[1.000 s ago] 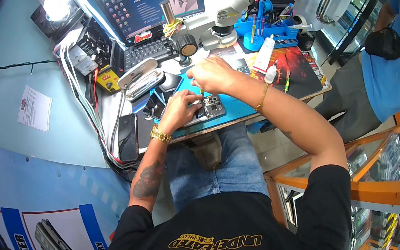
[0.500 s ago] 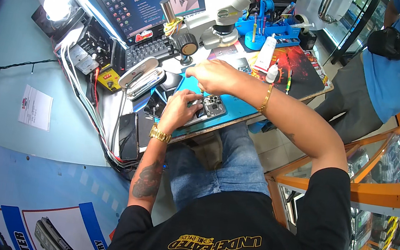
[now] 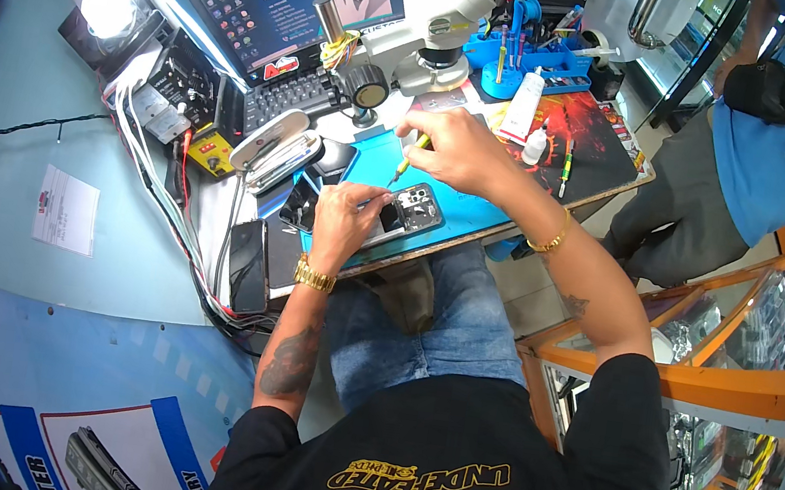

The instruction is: The person disassembles and works on the internal components of a mobile phone on a workbench using a small screwdriver and their hands.

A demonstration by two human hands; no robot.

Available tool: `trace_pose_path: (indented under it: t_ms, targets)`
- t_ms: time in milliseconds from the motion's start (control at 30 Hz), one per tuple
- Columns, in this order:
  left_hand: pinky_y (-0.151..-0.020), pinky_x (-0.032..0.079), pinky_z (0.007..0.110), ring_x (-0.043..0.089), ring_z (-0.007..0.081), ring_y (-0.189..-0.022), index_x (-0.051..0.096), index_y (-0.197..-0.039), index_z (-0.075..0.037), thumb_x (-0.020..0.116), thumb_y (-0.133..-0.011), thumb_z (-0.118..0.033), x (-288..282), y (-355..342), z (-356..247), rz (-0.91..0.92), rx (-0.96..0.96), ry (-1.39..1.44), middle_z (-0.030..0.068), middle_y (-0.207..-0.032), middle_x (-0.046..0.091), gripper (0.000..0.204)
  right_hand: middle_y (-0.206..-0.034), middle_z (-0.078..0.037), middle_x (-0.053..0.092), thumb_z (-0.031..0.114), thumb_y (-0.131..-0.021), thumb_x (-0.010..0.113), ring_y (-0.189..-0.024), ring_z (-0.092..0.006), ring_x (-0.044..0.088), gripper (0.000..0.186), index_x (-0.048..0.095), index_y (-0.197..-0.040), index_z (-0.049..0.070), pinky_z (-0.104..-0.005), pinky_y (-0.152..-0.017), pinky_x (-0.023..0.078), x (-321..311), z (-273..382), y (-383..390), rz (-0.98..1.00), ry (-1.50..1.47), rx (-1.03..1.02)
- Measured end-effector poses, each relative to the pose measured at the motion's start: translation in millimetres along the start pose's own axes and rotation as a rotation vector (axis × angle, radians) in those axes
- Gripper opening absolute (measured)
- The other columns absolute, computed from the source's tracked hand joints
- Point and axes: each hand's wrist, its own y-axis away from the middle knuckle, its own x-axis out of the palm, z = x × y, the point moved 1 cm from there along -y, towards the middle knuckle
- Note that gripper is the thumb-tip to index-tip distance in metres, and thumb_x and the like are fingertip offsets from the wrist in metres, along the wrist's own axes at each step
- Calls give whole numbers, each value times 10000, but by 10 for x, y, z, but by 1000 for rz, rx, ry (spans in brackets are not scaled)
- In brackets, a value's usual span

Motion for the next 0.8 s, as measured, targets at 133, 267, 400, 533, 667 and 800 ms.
trace_pose_path:
  t_ms: [133, 267, 400, 533, 667, 800]
  targets:
    - [-818, 422, 382, 684, 232, -899, 791, -1015, -113, 718, -932, -232, -13, 56, -39, -93, 80, 23, 48, -957, 773, 162, -864, -162, 727, 126, -841, 695, -738, -272, 711, 265, 691, -1083, 17, -374, -705, 546, 94, -34, 85, -92, -23, 12]
    - [-855, 407, 399, 658, 239, -994, 763, -1121, -101, 697, -954, -234, 1, 63, -157, -31, 92, 37, 68, -1076, 762, 223, -886, -181, 721, 122, -822, 687, -738, -308, 701, 256, 690, -1053, 11, -393, -706, 550, 246, -29, 70, -49, 32, -36]
    - [-891, 396, 413, 630, 256, -1073, 698, -1250, -74, 726, -932, -280, 42, 135, -82, 15, 64, -20, 97, -1183, 729, 379, -884, -190, 717, 121, -813, 674, -767, -344, 702, 251, 690, -1042, 20, -429, -714, 549, 275, -18, 57, -71, 152, -99]
    - [-915, 389, 425, 610, 275, -1104, 590, -1372, -33, 819, -821, -365, 34, 220, -61, 58, 39, -71, 120, -1189, 703, 683, -833, -200, 714, 147, -778, 650, -791, -402, 692, 227, 692, -966, 28, -500, -770, 549, 280, -27, 28, -72, 131, -78]
    - [-936, 380, 425, 601, 281, -1122, 545, -1408, -16, 871, -752, -362, 64, 244, -55, 52, 25, -61, 129, -1183, 695, 811, -817, -204, 710, 144, -773, 649, -782, -401, 691, 235, 695, -970, 25, -498, -767, 551, 302, -92, 19, -79, 119, -77]
    - [-930, 385, 437, 594, 281, -1124, 545, -1432, -40, 850, -776, -425, 74, 257, -15, 62, 17, -65, 121, -1195, 685, 820, -804, -204, 707, 147, -775, 649, -773, -401, 691, 238, 700, -974, 26, -496, -759, 552, 309, -71, 1, -34, 131, -43]
